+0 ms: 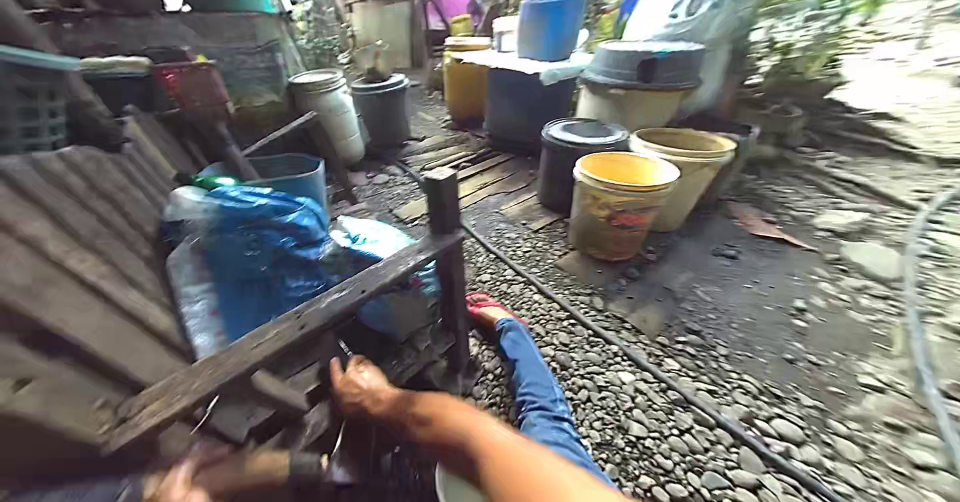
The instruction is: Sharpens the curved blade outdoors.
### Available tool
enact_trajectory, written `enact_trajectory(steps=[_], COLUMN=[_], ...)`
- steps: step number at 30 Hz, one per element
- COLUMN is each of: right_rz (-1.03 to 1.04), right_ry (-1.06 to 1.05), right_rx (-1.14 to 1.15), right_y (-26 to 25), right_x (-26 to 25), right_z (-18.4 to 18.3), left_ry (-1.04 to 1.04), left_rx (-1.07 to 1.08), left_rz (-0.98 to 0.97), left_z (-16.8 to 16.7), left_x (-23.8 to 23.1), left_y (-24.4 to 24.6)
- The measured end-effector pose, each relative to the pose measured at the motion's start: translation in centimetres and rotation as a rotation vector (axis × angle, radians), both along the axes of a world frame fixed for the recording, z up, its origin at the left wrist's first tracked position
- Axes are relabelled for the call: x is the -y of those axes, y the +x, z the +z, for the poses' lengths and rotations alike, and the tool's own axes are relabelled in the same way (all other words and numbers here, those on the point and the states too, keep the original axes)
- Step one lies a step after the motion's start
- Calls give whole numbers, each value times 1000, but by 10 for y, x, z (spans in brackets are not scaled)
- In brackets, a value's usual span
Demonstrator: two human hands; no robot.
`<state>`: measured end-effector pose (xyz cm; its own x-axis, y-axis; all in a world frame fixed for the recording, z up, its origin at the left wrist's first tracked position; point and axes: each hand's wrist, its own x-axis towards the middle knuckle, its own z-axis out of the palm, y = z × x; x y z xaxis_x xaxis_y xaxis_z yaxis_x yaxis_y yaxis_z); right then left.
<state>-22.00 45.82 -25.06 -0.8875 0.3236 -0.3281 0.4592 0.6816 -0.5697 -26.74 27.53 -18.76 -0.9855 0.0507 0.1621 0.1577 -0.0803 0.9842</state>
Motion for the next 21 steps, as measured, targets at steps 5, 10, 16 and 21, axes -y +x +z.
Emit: enact_trajectory(steps=[5,10,16,21], right_rz=[305,56,337,125], right_ry=[63,128,150,173], right_rx=[46,87,123,99], right_y=[50,-14,53,4], right_x=[20,2,28,5], right_z=[-5,0,-4,-1], left_ry=[67,147,195,218], left_rx=[-16,10,-1,2], left_rz=[131,87,106,91], left_z=[-3,-4,-10,-14], left_x=[-7,-6,-7,-4], left_y=[-2,-4,-11,-12])
